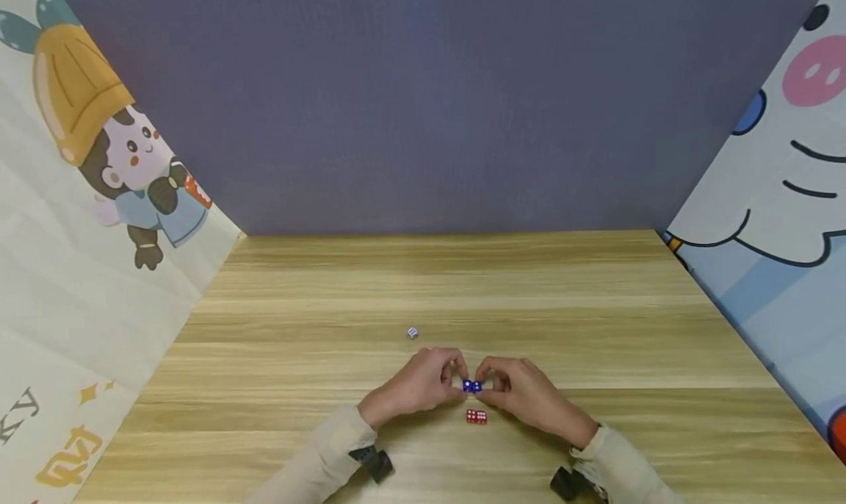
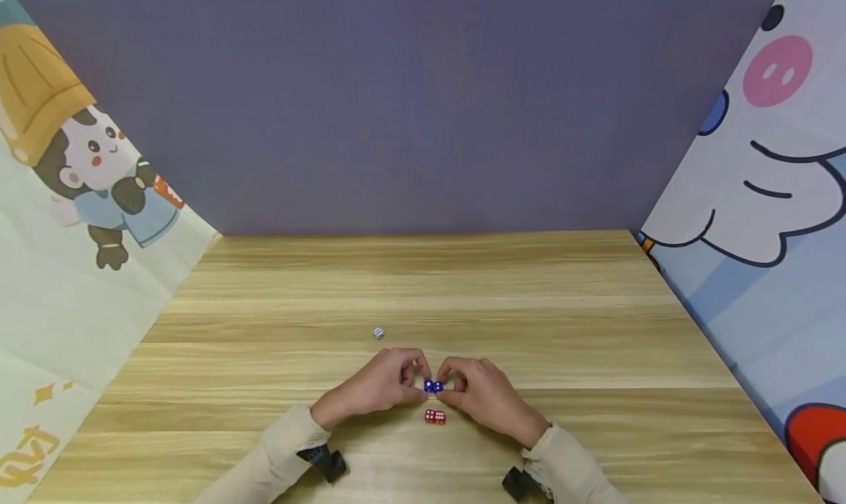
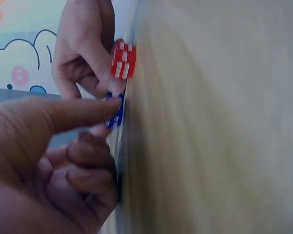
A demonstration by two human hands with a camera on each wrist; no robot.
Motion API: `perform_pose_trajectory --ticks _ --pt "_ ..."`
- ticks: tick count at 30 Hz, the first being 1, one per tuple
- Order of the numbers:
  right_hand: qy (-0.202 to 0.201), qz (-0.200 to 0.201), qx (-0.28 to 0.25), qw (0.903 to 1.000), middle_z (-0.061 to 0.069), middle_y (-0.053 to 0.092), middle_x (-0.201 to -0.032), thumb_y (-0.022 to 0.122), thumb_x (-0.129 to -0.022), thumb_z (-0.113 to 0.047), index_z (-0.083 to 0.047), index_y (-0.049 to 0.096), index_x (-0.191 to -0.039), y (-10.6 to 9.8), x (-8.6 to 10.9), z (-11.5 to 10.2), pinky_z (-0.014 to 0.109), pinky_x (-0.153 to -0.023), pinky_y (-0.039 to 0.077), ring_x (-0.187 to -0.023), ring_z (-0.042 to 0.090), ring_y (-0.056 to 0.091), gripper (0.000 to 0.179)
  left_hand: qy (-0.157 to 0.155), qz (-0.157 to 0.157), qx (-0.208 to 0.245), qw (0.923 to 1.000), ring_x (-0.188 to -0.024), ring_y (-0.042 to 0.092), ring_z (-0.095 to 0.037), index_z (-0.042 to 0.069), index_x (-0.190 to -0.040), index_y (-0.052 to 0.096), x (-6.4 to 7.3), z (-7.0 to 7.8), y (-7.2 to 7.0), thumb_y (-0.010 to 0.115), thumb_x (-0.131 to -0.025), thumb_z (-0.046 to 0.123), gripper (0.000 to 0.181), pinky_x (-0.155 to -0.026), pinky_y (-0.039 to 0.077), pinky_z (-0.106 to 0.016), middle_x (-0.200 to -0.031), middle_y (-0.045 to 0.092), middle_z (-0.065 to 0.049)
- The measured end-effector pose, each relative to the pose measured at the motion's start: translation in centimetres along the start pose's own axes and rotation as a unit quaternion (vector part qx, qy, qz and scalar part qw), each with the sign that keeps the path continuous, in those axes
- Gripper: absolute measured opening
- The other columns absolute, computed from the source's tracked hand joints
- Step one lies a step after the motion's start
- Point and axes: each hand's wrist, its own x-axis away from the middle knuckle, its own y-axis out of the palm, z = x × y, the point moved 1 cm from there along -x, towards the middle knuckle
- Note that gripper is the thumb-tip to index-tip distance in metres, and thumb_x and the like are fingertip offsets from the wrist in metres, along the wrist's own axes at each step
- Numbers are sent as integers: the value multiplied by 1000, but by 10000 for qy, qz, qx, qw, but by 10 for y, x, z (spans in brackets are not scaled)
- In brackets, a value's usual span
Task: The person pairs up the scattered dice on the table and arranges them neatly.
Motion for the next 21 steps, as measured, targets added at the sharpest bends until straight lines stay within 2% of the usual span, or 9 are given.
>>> perform_pose_trajectory --ticks 4,8,15,21 --pt "29 -20 -25 10000 -11 57 -61 77 -88 -20 -21 68 -96 1 0 -1 20 -47 38 -51 2 48 12 148 -183 439 9988 -52 47 -3 8 -101 65 2 -2 -9 79 -83 7 22 -50 39 -18 -62 55 4" --pt "46 -35 -29 10000 -12 57 -62 78 -88 -21 -21 68 -96 2 -1 -1 20 -47 38 -51 1 48 12 172 -85 642 9978 -54 47 -4 7 -106 65 1 -5 -20 75 -86 5 22 -52 40 -19 -65 55 3" --pt "18 0 28 10000 -12 57 -62 77 -88 -22 -22 68 -96 1 0 1 21 -48 39 -51 2 49 12 79 486 40 9988 -54 45 -6 8 -106 68 -3 -8 -35 73 -89 10 18 -48 39 -20 -68 54 2" --pt "25 -12 1 10000 -11 58 -63 77 -88 -23 -22 68 -97 0 1 2 21 -48 39 -51 2 49 12 -119 525 -49 9985 -53 46 -6 6 -112 67 -10 -14 -33 74 -88 12 25 -47 39 -20 -67 55 2"
